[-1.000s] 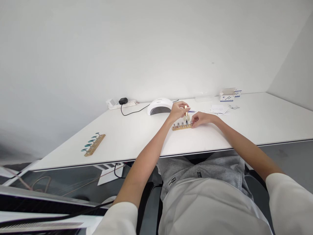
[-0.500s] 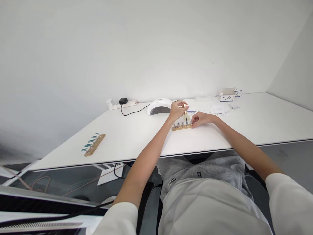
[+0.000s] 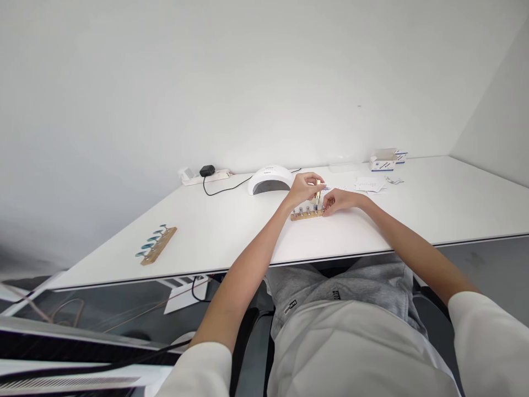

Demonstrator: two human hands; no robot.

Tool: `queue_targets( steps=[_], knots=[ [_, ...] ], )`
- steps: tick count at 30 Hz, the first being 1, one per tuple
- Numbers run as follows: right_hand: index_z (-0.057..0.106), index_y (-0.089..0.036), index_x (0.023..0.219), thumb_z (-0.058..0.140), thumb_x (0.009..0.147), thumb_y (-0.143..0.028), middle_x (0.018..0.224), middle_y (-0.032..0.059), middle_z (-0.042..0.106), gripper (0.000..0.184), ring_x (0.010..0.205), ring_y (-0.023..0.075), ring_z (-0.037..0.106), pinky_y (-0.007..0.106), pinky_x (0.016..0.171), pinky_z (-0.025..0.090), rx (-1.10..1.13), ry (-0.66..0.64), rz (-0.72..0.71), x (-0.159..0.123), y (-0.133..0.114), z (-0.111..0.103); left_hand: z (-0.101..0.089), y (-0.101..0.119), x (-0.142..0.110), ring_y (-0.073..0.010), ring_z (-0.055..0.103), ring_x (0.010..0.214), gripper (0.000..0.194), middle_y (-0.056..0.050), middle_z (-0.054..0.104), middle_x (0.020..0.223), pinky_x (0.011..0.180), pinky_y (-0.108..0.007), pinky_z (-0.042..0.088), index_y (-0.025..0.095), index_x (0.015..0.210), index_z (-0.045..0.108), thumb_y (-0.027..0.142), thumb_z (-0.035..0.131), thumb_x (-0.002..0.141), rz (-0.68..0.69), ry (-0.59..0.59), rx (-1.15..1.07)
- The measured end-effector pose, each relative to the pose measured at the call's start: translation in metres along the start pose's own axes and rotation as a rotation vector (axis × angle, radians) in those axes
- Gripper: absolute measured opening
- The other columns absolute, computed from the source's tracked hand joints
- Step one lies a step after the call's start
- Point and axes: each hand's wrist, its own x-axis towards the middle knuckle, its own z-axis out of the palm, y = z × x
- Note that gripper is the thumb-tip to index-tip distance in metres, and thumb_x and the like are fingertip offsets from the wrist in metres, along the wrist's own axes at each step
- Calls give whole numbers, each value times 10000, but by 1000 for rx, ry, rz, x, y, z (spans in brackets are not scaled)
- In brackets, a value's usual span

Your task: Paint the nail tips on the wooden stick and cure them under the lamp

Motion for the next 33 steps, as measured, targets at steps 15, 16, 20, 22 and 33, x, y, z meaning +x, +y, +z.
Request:
queue_targets(
  steps=[15, 16, 20, 22, 33],
  knots=[
    [689, -184, 762, 818, 522, -499, 767, 15, 642, 417, 737, 166, 546, 280, 669, 392, -5, 3, 21, 0, -2, 1, 0, 1, 0, -65, 430, 452, 249, 34, 484, 576, 376, -186, 302, 151, 789, 631, 352, 713, 668, 16, 119, 127],
    [688, -183, 759, 818, 521, -501, 761, 14, 639, 417, 735, 166, 546, 281, 669, 392, -5, 2, 19, 0, -2, 1, -1, 0, 0, -66, 431, 455, 248, 33, 488, 580, 378, -186, 303, 151, 788, 630, 354, 710, 668, 23, 125, 132],
    [687, -183, 757, 814, 509, -520, 766, 13, 646, 437, 740, 167, 555, 286, 680, 391, -5, 4, 17, -1, -3, 0, -1, -3, 2, -69, 453, 477, 226, 28, 511, 593, 424, -195, 354, 150, 774, 629, 336, 699, 668, 52, 152, 170],
    [690, -182, 763, 814, 504, -524, 780, 15, 653, 447, 747, 168, 560, 286, 686, 392, 0, 5, 19, -1, -3, 0, -1, -3, 2, -72, 464, 488, 214, 26, 520, 598, 450, -201, 379, 148, 769, 628, 324, 695, 666, 63, 163, 184],
    [696, -181, 772, 817, 502, -518, 788, 13, 655, 448, 740, 160, 558, 283, 685, 390, 11, 8, 18, -1, -3, 0, -3, 1, 2, -71, 479, 499, 190, 26, 519, 613, 459, -198, 382, 148, 775, 623, 291, 683, 665, 69, 226, 156]
  ],
)
